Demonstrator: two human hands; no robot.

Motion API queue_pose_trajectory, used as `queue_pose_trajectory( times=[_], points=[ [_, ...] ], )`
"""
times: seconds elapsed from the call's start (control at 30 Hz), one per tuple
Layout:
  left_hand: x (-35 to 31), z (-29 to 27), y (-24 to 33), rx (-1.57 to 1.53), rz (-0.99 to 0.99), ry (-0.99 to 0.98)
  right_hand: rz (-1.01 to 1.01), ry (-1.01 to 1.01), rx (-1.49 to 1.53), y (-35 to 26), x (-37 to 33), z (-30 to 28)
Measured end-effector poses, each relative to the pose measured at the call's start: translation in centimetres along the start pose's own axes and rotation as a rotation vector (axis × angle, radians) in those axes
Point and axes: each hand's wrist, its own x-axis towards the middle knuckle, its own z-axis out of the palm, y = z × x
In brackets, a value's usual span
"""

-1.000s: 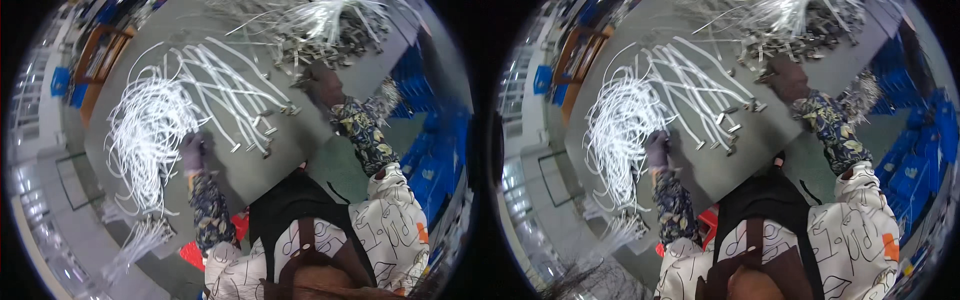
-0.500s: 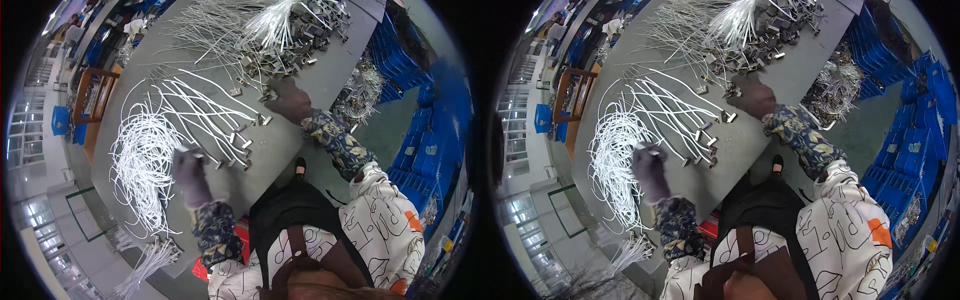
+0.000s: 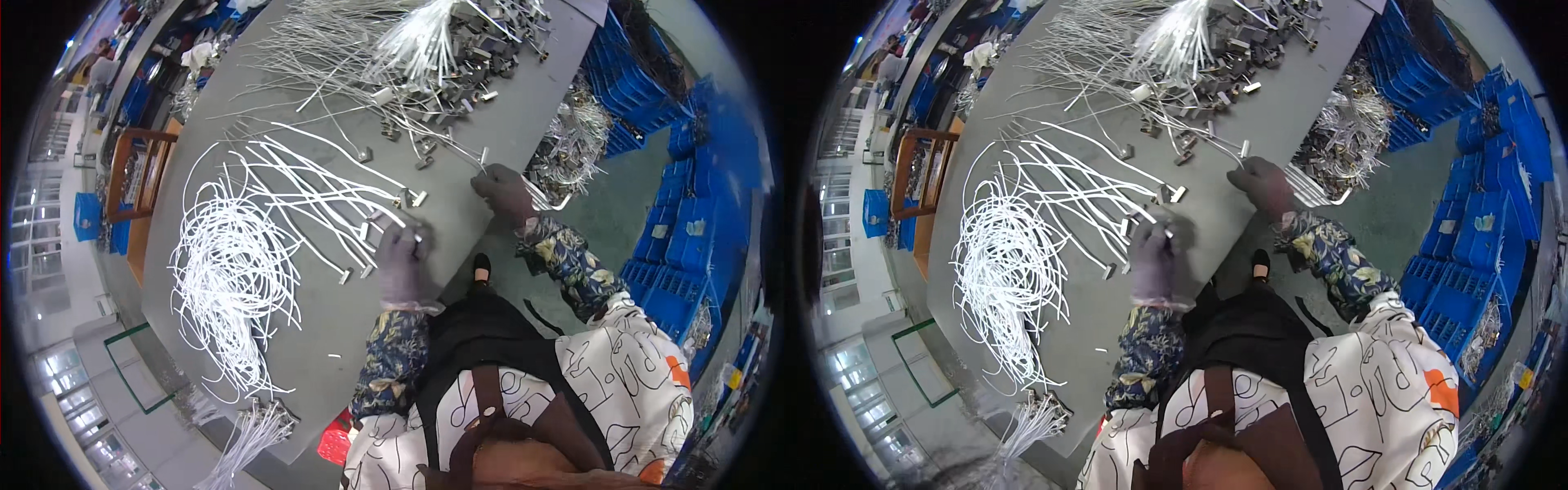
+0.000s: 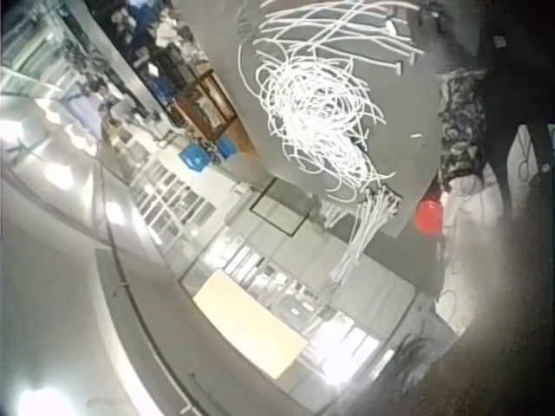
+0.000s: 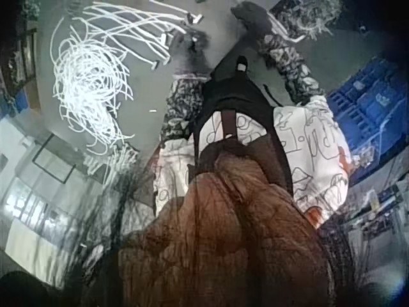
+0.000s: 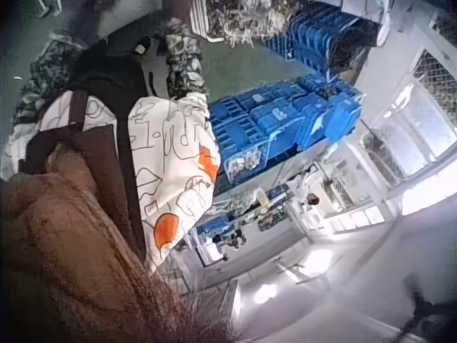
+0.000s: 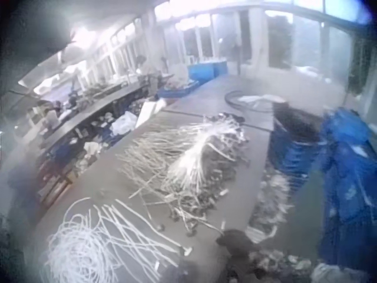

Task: The person threads plastic sleeves over the wires of metal components, gathers the assembled components together, and ties them into a bundle.

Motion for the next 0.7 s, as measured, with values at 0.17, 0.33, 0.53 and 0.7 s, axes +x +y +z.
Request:
queue_pose_trajectory(
  times=[0.17, 0.33, 0.53, 0.7],
  points=[
    [1.2, 4.6, 1.5, -0.518, -0.226, -0.035, -0.665, 0.002, -0.055, -2.5, -4.1, -0.3],
    [1.6, 6.3, 2.1, -0.661, -0.320, 0.088, -1.203, -0.106, -0.650, 7.1, -7.7, -2.1],
    [3.5, 5.6, 1.2, -0.464, -0.315, 0.289, -0.451, -0.479, -0.808, 23.1, -19.1, -10.1],
    [5.8, 1.8, 3.1, -0.002, 0.115, 0.233, -0.468, -0.359, -0.900, 27.1, -23.1, -13.5]
  ],
)
